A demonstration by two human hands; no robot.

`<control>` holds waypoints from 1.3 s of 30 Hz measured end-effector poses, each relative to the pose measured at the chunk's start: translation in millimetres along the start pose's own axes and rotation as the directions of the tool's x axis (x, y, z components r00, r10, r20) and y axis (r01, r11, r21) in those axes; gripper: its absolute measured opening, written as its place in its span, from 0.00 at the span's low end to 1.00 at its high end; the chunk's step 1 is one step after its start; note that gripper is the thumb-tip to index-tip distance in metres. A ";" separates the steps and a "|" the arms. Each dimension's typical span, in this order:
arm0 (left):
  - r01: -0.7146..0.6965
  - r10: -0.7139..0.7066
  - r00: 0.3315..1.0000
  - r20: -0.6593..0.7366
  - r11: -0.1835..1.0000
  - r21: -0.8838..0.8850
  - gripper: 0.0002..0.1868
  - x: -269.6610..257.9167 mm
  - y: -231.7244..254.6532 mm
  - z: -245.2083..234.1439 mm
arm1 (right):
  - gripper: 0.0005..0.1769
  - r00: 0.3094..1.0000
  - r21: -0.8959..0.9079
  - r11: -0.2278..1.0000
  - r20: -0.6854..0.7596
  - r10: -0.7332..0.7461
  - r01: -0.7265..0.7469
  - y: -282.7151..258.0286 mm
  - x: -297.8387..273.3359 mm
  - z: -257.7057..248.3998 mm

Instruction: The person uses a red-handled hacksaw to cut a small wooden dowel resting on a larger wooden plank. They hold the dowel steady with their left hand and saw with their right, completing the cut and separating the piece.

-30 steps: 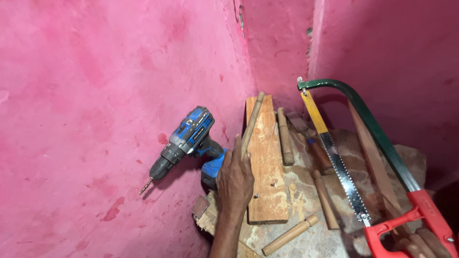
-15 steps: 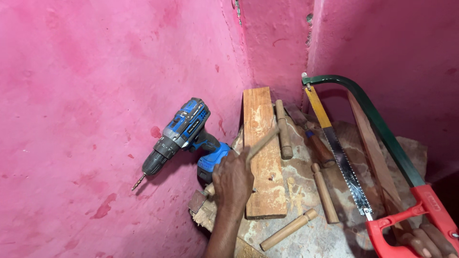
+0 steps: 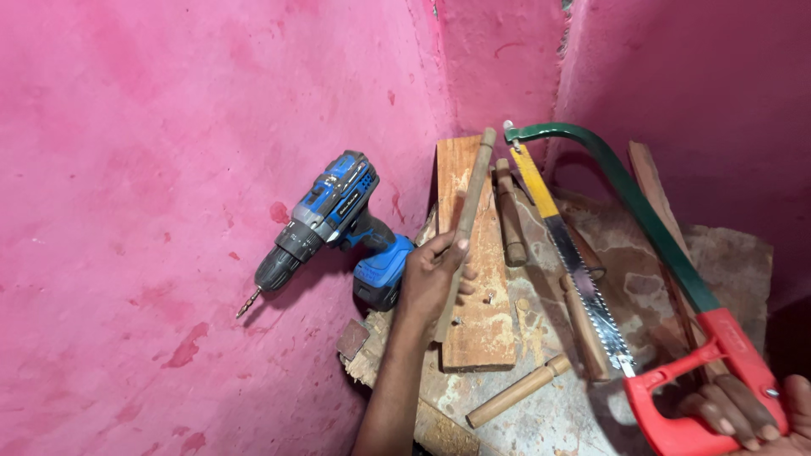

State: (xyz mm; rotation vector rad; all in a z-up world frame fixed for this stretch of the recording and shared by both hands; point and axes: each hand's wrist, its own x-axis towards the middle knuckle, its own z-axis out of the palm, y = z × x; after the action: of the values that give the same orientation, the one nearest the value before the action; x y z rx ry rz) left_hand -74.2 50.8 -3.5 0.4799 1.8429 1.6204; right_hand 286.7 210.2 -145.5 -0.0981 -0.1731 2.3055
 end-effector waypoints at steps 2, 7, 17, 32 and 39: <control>0.020 -0.008 0.998 0.065 0.984 -0.177 0.26 3.3 -7.5 4.0 | 0.43 0.990 -0.103 0.994 -0.140 0.008 -0.022 6.9 -1.7 6.2; 0.077 0.002 0.989 0.146 0.845 -0.530 0.21 10.6 -30.5 14.4 | 0.37 0.999 0.104 0.994 0.000 -0.033 0.033 49.0 -3.0 10.9; 0.068 0.041 0.984 0.172 0.809 -0.583 0.21 16.6 -40.6 21.2 | 0.28 0.997 0.011 0.999 -0.073 -0.036 0.037 63.7 -9.3 18.6; 0.065 0.062 0.981 0.185 0.792 -0.608 0.23 12.6 -36.9 20.8 | 0.28 0.998 0.011 1.000 -0.068 -0.014 0.015 64.9 -7.2 24.2; 0.056 0.087 0.976 0.202 0.791 -0.609 0.21 16.2 -42.7 21.6 | 0.29 0.999 0.016 1.000 -0.043 -0.002 0.003 63.9 -6.5 13.8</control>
State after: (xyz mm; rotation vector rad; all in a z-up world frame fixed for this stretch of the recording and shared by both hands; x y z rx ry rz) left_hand -66.0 69.8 -49.6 0.3573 1.0560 1.9647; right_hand 242.9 161.4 -141.8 -0.1391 -0.1323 2.3002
